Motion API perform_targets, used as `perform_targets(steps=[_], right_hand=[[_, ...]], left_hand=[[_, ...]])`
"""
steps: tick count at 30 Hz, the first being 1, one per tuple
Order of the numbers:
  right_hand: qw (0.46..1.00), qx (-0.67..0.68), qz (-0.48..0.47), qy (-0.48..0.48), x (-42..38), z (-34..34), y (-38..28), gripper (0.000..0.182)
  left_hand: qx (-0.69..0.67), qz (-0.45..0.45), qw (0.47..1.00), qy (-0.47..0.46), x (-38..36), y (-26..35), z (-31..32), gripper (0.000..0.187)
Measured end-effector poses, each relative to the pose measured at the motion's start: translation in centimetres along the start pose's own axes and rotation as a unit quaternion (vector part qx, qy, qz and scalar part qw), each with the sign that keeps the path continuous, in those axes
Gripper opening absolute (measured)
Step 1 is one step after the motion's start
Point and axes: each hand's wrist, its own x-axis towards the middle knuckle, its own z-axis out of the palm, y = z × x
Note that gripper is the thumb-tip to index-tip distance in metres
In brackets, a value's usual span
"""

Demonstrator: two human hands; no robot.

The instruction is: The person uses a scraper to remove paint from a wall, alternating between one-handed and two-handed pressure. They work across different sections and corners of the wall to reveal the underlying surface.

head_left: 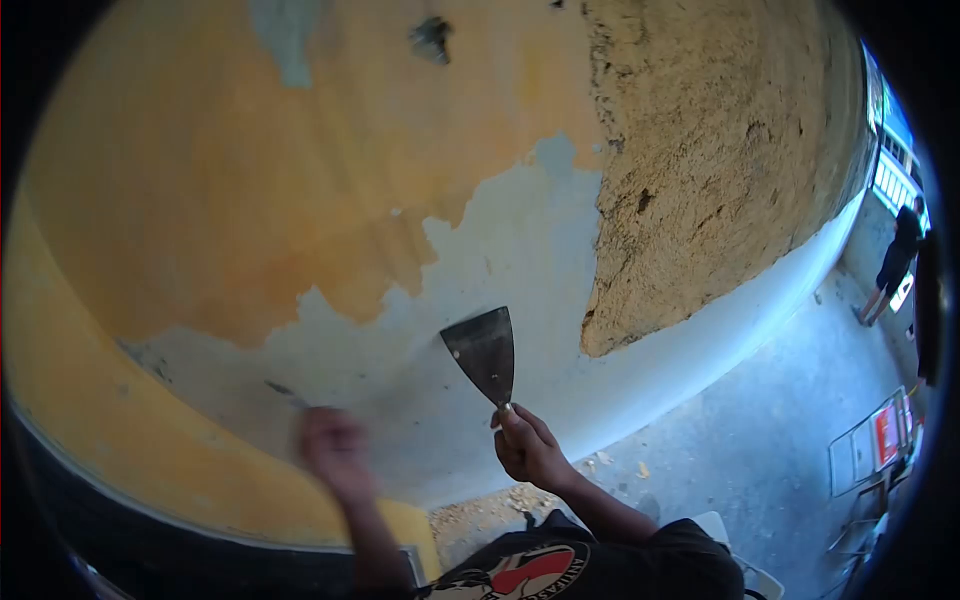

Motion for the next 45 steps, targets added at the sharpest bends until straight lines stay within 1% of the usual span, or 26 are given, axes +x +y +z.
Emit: perform_targets(steps=[1,2,3,4,5,7,11,13,14,16,19,22,24,25,26,29,31,33,35,37,38,39,40,41,43,45], right_hand=[[1.000,-0.014,0.012,-0.016,-0.1,-0.5,-0.8,0.037],[0.999,-0.029,0.028,-0.031,-0.3,-0.8,-1.3,0.039],[0.999,-0.026,0.028,-0.035,-0.3,-1.0,-1.7,0.039],[0.999,-0.035,0.020,-0.035,-0.4,-1.3,-2.1,0.037],[0.998,-0.045,0.014,-0.035,-0.4,-1.7,-2.6,0.035],[0.998,-0.055,0.016,-0.039,-0.3,-2.5,-3.0,0.035],[0.995,-0.080,0.025,-0.050,0.2,-3.6,-2.7,0.035],[0.995,-0.070,0.026,-0.060,0.5,-3.8,-2.5,0.035],[0.996,-0.060,0.024,-0.065,0.7,-3.9,-2.5,0.034],[0.995,-0.066,0.021,-0.068,1.3,-3.9,-2.6,0.033],[0.995,-0.064,0.025,-0.071,2.1,-2.7,-4.2,0.030],[0.996,-0.040,0.027,-0.069,2.2,-1.0,-5.5,0.029],[0.997,-0.024,0.020,-0.067,1.6,-0.4,-5.7,0.028],[0.998,-0.021,0.039,-0.054,0.8,-0.2,-5.5,0.028],[0.997,-0.019,0.057,-0.041,0.6,-0.3,-5.4,0.027],[0.997,0.008,0.057,-0.047,1.7,-1.3,-4.4,0.027],[0.997,-0.004,0.051,-0.051,2.2,-0.2,-6.1,0.027],[0.997,-0.013,0.035,-0.074,2.4,0.8,-7.3,0.028],[0.997,-0.004,0.041,-0.070,1.6,0.5,-6.7,0.028],[0.997,0.012,0.061,-0.048,0.7,-1.3,-4.8,0.028],[0.998,0.006,0.054,-0.026,0.9,-1.3,-5.1,0.027],[0.998,0.006,0.054,-0.026,1.2,-1.2,-5.5,0.027],[0.998,-0.004,0.050,-0.039,1.6,-1.0,-5.7,0.026],[0.997,-0.014,0.047,-0.053,1.9,-0.8,-6.1,0.027],[0.997,-0.038,0.052,-0.051,1.6,0.2,-7.1,0.028],[0.998,-0.017,0.043,-0.038,1.1,0.6,-7.0,0.028]], left_hand=[[0.107,-0.048,0.988,-0.101,-0.7,-3.3,0.7,0.031],[0.125,-0.083,0.983,-0.106,-2.0,-6.0,2.8,0.036],[0.143,-0.110,0.968,-0.174,-2.8,-7.9,3.5,0.041],[0.127,-0.156,0.951,-0.234,-3.4,-8.7,4.8,0.048],[0.101,-0.190,0.939,-0.269,-3.7,-9.3,5.9,0.053],[0.107,-0.170,0.923,-0.329,-3.7,-10.0,8.0,0.053],[0.143,-0.152,0.923,-0.323,-3.7,-10.8,11.4,0.055],[0.160,-0.156,0.933,-0.283,-4.0,-10.1,12.6,0.048],[0.161,-0.154,0.933,-0.282,-3.9,-10.2,12.7,0.048],[0.125,-0.167,0.944,-0.256,-3.7,-10.2,12.9,0.042],[0.121,-0.147,0.951,-0.244,-2.6,-9.5,13.7,0.041],[0.088,-0.147,0.953,-0.251,-1.5,-8.1,15.0,0.038],[0.090,-0.164,0.953,-0.238,-2.3,-7.9,14.6,0.037],[0.090,-0.176,0.953,-0.228,-2.5,-7.9,14.5,0.036],[0.091,-0.175,0.952,-0.232,-2.6,-8.3,14.4,0.036],[0.075,-0.176,0.954,-0.230,-2.5,-8.8,14.2,0.035],[0.082,-0.184,0.949,-0.242,-1.3,-7.2,15.3,0.034],[0.074,-0.172,0.955,-0.232,-1.4,-6.7,15.7,0.034],[0.091,-0.167,0.953,-0.238,-1.7,-6.7,15.7,0.033],[0.080,-0.184,0.950,-0.238,-2.5,-8.6,14.5,0.033],[0.077,-0.190,0.950,-0.238,-2.6,-9.2,14.6,0.032],[0.076,-0.198,0.948,-0.235,-2.7,-9.4,14.6,0.032],[0.069,-0.184,0.954,-0.228,-2.5,-9.4,14.8,0.033],[0.069,-0.189,0.953,-0.225,-2.0,-8.5,15.4,0.033],[0.069,-0.198,0.940,-0.269,-1.0,-6.4,16.4,0.033],[0.080,-0.192,0.945,-0.253,-1.8,-7.4,15.7,0.033]])
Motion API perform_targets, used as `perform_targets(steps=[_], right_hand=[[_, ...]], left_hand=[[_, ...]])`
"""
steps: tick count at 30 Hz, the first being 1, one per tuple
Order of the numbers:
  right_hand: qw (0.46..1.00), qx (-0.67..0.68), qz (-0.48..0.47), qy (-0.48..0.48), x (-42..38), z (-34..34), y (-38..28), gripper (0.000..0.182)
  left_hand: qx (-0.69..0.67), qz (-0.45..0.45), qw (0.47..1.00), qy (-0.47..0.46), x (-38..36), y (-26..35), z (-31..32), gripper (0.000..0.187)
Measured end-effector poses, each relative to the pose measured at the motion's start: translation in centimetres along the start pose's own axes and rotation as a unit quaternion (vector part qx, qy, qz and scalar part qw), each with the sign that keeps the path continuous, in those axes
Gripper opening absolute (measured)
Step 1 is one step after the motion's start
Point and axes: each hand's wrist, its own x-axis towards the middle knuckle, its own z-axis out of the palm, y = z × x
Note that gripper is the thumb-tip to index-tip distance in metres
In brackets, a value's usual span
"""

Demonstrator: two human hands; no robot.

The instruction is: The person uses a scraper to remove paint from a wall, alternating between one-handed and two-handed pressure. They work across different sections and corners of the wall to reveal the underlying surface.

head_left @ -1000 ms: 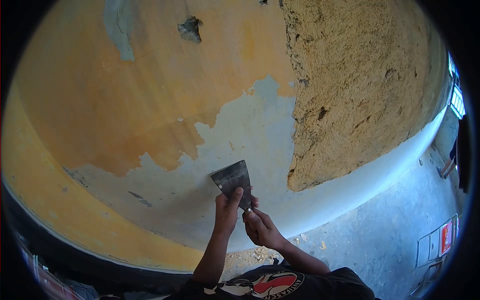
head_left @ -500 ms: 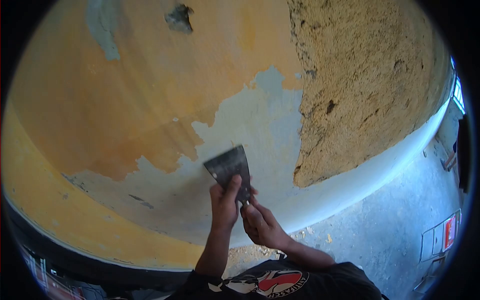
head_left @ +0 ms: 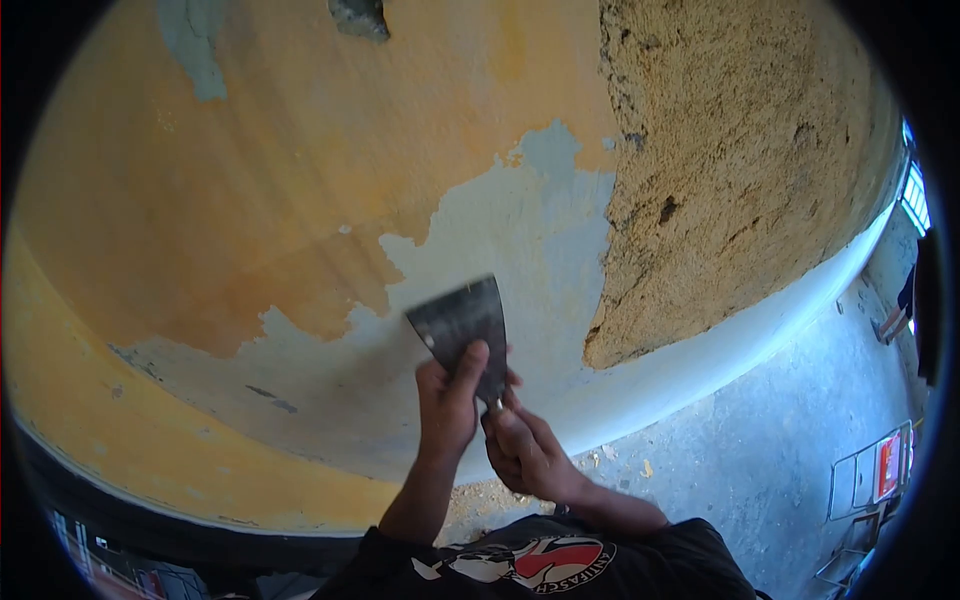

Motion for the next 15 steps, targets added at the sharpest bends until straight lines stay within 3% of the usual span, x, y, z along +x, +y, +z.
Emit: perform_targets(steps=[3,10,14,15], right_hand=[[0.999,0.029,-0.005,0.013,0.1,-0.5,0.6,0.027],[0.999,0.030,0.009,-0.022,-0.2,-0.8,0.1,0.024],[0.998,0.047,0.036,0.018,-0.1,-2.3,1.7,0.026],[0.999,0.033,0.026,0.006,0.2,-2.0,1.4,0.026]], left_hand=[[0.004,0.023,0.998,0.056,-0.4,-1.8,1.6,0.040],[-0.015,-0.005,1.000,0.016,-0.1,-0.4,0.5,0.031],[-0.025,-0.010,1.000,0.004,-0.4,-3.4,-0.4,0.033],[-0.006,0.002,0.998,0.060,-0.1,-2.0,1.1,0.038]])
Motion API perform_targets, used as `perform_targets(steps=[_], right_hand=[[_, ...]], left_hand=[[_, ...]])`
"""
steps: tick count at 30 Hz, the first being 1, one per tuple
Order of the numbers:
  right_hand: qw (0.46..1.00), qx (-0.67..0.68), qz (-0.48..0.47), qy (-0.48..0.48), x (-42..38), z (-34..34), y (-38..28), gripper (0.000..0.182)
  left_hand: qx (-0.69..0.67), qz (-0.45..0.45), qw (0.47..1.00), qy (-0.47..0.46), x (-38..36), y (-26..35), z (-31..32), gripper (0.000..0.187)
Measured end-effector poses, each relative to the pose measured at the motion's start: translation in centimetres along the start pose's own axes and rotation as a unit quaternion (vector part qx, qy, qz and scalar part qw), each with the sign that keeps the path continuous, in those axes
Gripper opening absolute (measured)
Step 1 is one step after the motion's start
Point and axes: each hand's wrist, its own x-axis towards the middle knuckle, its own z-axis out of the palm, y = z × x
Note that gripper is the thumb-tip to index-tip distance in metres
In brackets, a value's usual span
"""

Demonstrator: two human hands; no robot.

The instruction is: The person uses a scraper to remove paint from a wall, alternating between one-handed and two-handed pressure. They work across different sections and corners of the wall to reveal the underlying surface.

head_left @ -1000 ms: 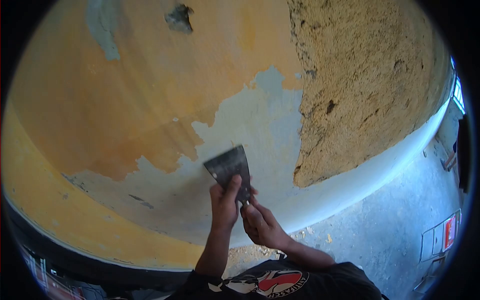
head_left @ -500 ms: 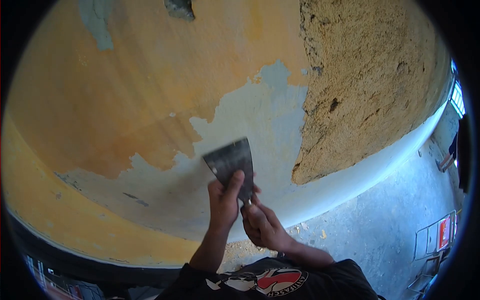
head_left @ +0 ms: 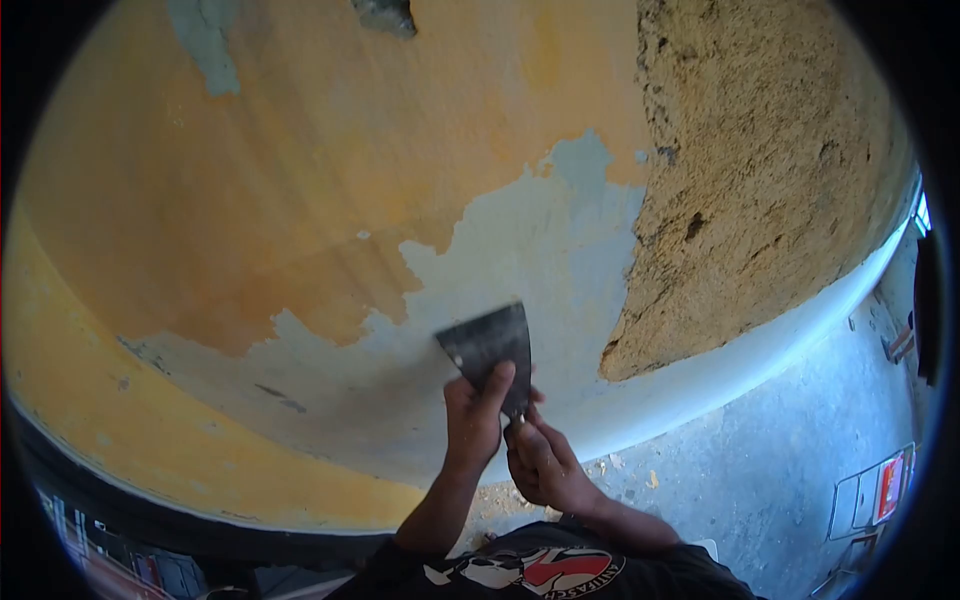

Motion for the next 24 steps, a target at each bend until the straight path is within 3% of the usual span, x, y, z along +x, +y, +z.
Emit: perform_targets(steps=[4,8,11,16,20,24], right_hand=[[0.999,-0.035,-0.004,-0.035,1.1,2.7,-2.7,0.028],[0.999,-0.004,0.033,-0.042,0.7,1.5,0.7,0.026],[0.998,-0.014,0.048,-0.043,1.7,1.7,0.5,0.027],[0.990,-0.063,0.054,-0.111,2.7,5.0,-3.4,0.029],[0.991,-0.052,0.097,-0.076,0.9,4.3,-1.7,0.030],[0.994,-0.035,0.046,-0.094,3.0,5.1,-1.7,0.029]], left_hand=[[-0.024,0.049,0.998,-0.024,1.1,4.4,0.0,0.038],[-0.044,0.004,0.998,0.042,-1.1,1.3,-2.4,0.031],[-0.067,0.024,0.997,0.039,-0.8,0.2,-3.5,0.028],[-0.056,0.067,0.994,0.064,0.1,6.3,-2.4,0.032],[-0.037,0.035,0.997,0.060,-1.4,3.4,-3.6,0.035],[-0.047,0.048,0.997,0.045,-0.2,5.8,-3.7,0.034]])
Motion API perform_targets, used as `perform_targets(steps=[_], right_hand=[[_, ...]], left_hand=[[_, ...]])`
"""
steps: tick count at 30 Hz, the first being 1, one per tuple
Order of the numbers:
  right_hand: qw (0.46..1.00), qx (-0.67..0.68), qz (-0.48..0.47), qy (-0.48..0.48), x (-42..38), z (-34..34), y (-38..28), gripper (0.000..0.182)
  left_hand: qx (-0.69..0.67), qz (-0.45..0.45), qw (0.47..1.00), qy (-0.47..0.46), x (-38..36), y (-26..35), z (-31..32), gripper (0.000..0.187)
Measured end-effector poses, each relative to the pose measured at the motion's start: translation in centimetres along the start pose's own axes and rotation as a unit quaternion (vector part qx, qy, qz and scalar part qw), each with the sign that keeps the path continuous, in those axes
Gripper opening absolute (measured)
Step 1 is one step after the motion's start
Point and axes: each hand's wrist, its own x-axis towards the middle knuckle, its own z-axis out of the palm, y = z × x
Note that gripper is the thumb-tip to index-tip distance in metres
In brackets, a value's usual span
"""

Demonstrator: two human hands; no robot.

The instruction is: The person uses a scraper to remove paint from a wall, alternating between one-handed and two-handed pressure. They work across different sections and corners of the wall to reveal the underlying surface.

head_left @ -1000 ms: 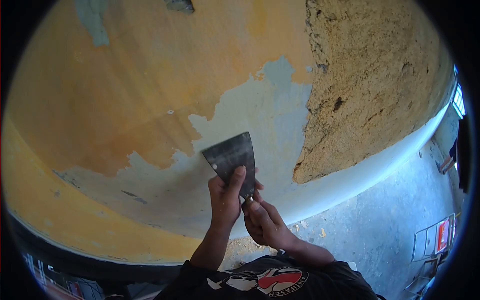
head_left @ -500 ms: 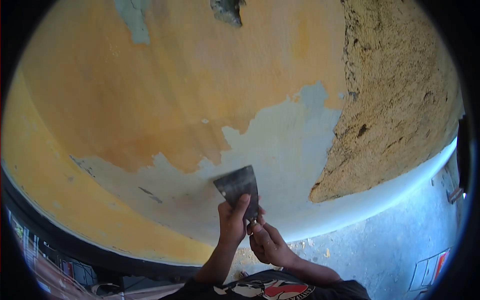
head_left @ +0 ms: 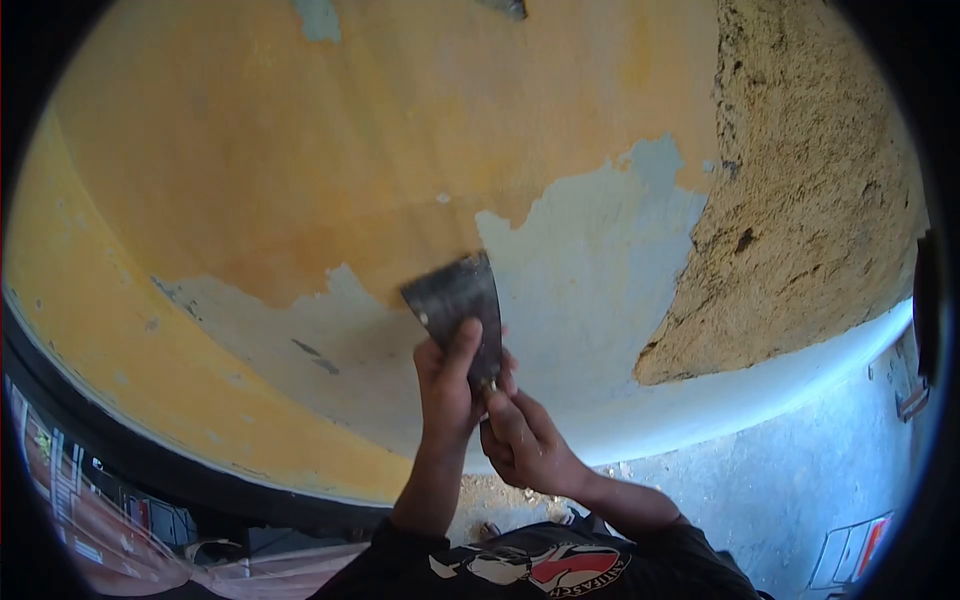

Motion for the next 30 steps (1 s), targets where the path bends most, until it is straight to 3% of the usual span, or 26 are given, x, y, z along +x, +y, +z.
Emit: perform_targets(steps=[5,7,11,15,16,19,23,25,27,30], right_hand=[[1.000,0.007,-0.007,0.026,-1.1,0.9,1.7,0.031],[0.998,-0.026,0.027,0.045,-0.9,0.2,1.9,0.032],[0.999,-0.035,0.005,0.016,1.1,2.2,-1.0,0.029],[0.998,-0.007,0.015,0.056,-0.8,2.7,1.7,0.026],[0.997,-0.018,0.032,0.069,-1.0,2.2,2.1,0.027],[0.998,0.003,0.014,0.055,-0.2,2.4,1.2,0.028],[0.998,-0.047,-0.018,0.042,0.7,3.8,-1.4,0.030],[0.998,-0.041,-0.013,0.050,-0.1,3.2,0.0,0.031],[0.999,-0.017,-0.008,0.030,-0.1,2.1,1.0,0.031],[0.999,-0.020,-0.018,0.033,0.6,2.6,-1.3,0.031]], left_hand=[[0.013,-0.027,0.999,-0.019,-1.1,-0.9,-0.9,0.032],[-0.008,-0.004,0.998,0.056,-0.8,-1.8,-0.3,0.033],[0.001,-0.001,0.999,-0.034,1.4,2.0,-0.9,0.033],[-0.004,-0.045,0.999,-0.029,-0.5,-0.5,-2.3,0.034],[0.007,-0.029,0.999,0.018,-0.9,-1.2,-1.7,0.034],[0.016,-0.041,0.997,-0.056,0.3,0.3,-1.8,0.034],[0.021,0.001,0.997,-0.077,1.8,2.8,-0.5,0.038],[0.027,-0.018,0.996,-0.081,0.5,1.9,-1.1,0.038],[0.035,-0.023,0.999,-0.027,0.1,0.6,-0.7,0.039],[0.003,-0.014,0.999,-0.044,1.6,2.1,0.1,0.035]])
